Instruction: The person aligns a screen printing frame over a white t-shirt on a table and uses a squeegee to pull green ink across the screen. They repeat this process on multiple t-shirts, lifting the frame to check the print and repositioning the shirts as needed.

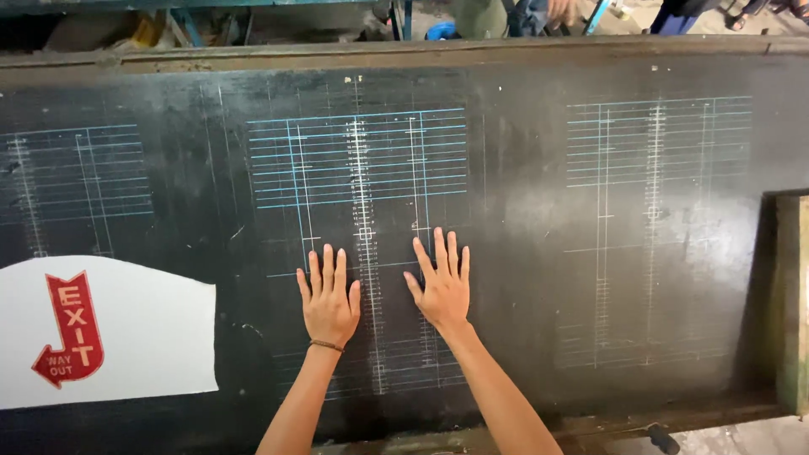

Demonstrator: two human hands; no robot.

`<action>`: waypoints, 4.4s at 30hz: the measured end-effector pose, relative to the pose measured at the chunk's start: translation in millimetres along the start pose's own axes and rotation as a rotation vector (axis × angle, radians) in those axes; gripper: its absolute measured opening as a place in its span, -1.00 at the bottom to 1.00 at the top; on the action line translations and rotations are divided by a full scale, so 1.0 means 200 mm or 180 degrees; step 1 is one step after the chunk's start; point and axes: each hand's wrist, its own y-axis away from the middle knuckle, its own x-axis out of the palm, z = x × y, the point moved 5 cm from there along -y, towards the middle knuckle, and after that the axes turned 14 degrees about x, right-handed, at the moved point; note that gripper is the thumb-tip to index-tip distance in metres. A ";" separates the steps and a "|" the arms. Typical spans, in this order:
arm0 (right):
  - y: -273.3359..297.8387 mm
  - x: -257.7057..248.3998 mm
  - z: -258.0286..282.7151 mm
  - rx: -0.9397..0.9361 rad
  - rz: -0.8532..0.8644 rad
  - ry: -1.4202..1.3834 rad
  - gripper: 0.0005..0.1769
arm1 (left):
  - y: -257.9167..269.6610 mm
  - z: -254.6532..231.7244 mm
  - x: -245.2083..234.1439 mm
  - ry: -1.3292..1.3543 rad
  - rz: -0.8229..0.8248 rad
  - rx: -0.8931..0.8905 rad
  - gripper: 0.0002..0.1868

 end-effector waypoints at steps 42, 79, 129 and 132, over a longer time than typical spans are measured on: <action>0.09 0.02 0.07 0.0051 0.0179 0.0166 -0.24 | 0.08 0.07 0.03 0.0424 0.0231 0.0105 -0.33; 0.92 -0.18 1.93 0.0317 0.1354 -0.0908 -0.39 | 1.36 1.53 -0.79 0.1133 0.0311 -0.0385 -0.46; 1.66 0.11 6.00 -0.0277 0.3101 -0.2006 -0.50 | 2.99 5.22 -1.68 0.1331 0.0684 -0.1253 -0.57; 1.66 0.18 6.22 -0.0341 0.3140 -0.2048 -0.50 | 3.04 5.42 -1.73 0.1304 0.0615 -0.1365 -0.58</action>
